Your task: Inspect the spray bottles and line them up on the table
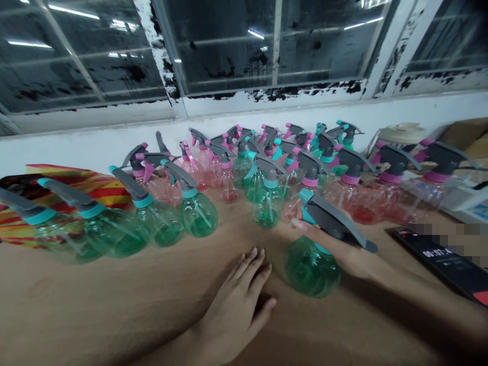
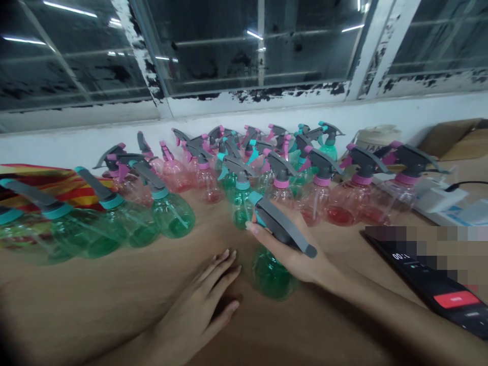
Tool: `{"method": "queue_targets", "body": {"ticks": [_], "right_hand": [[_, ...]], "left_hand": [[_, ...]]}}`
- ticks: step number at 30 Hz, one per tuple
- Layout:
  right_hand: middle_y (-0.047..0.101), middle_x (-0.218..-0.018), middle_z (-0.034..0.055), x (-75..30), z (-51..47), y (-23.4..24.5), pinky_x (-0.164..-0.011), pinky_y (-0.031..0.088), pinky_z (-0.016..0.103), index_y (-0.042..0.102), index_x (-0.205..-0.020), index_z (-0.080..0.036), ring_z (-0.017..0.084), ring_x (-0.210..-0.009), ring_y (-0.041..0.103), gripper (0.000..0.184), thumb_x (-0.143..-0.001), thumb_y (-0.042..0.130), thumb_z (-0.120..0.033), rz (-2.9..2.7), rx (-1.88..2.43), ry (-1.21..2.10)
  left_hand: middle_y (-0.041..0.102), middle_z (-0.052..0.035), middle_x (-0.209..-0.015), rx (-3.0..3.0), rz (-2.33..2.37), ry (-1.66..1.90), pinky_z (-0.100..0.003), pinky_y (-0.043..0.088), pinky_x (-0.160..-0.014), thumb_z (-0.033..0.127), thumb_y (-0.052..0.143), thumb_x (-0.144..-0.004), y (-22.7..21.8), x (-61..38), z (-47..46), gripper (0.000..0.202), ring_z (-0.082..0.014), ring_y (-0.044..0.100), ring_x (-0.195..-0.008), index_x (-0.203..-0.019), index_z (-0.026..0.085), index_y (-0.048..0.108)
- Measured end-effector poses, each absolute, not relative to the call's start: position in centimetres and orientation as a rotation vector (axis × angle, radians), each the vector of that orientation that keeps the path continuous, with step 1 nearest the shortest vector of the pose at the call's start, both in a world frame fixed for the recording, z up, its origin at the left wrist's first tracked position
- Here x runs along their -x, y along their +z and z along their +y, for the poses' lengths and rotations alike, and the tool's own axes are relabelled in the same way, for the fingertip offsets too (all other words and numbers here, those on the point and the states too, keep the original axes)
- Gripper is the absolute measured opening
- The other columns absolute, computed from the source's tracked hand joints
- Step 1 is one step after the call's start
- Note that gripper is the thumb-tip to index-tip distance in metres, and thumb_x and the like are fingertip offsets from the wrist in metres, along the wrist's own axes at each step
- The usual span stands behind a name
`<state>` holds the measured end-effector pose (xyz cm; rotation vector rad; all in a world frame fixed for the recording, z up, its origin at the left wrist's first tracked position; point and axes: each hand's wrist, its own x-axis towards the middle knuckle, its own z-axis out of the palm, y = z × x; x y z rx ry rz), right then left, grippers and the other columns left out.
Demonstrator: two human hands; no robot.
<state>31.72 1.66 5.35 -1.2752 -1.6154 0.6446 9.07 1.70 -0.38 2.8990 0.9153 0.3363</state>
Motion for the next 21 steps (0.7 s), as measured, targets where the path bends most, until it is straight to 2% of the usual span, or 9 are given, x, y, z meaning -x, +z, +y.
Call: {"method": "queue_targets", "body": {"ticks": [3,8,11,16,21], "right_hand": [[0.067,-0.089,-0.0009,-31.80,1.72,5.21,-0.079,0.051,0.039,0.061,-0.095,-0.031,0.022,-0.083,0.064,0.017,-0.082,0.058,-0.041,-1.526,1.218,0.800],[0.066,-0.107,-0.0011,-31.75,1.74,4.91,-0.098,0.044,0.041,0.056,-0.118,-0.035,0.024,-0.108,0.059,0.039,-0.079,0.063,-0.034,-1.467,1.100,0.877],[0.067,-0.108,0.0010,-31.60,1.60,5.00,-0.098,0.044,0.043,0.054,-0.121,-0.033,0.026,-0.111,0.057,0.045,-0.078,0.064,-0.036,-1.431,1.137,0.822],[0.063,-0.116,0.0007,-31.64,1.54,4.89,-0.099,0.043,0.041,0.057,-0.118,-0.033,0.026,-0.114,0.055,0.044,-0.076,0.067,-0.035,-1.412,1.105,0.770],[0.067,-0.103,0.0019,-31.82,1.68,4.64,-0.096,0.045,0.043,0.054,-0.123,-0.032,0.026,-0.106,0.059,0.045,-0.079,0.063,-0.035,-1.445,1.106,0.798]], "left_hand": [[0.032,-0.0119,-0.146,-2.897,0.919,0.324,-0.048,0.031,-0.105,0.032,0.050,-0.093,-0.31,-9.09,1.69,0.046,-0.0277,0.027,-0.134,-0.134,0.014,0.042],[0.033,-0.0109,-0.145,-2.882,0.910,0.352,-0.048,0.031,-0.106,0.032,0.050,-0.092,-0.26,-9.11,1.65,0.046,-0.0271,0.028,-0.134,-0.134,0.015,0.042],[0.034,-0.0106,-0.145,-2.887,0.904,0.382,-0.047,0.031,-0.106,0.032,0.050,-0.093,-0.24,-9.12,1.64,0.045,-0.0270,0.029,-0.133,-0.134,0.015,0.042],[0.034,-0.0113,-0.145,-2.937,0.904,0.344,-0.047,0.032,-0.106,0.034,0.050,-0.093,-0.31,-9.04,1.69,0.045,-0.0271,0.028,-0.133,-0.133,0.013,0.042],[0.032,-0.0118,-0.146,-2.979,0.923,0.262,-0.047,0.033,-0.105,0.035,0.048,-0.094,-0.29,-9.05,1.66,0.046,-0.0268,0.027,-0.134,-0.133,0.013,0.042]]}}
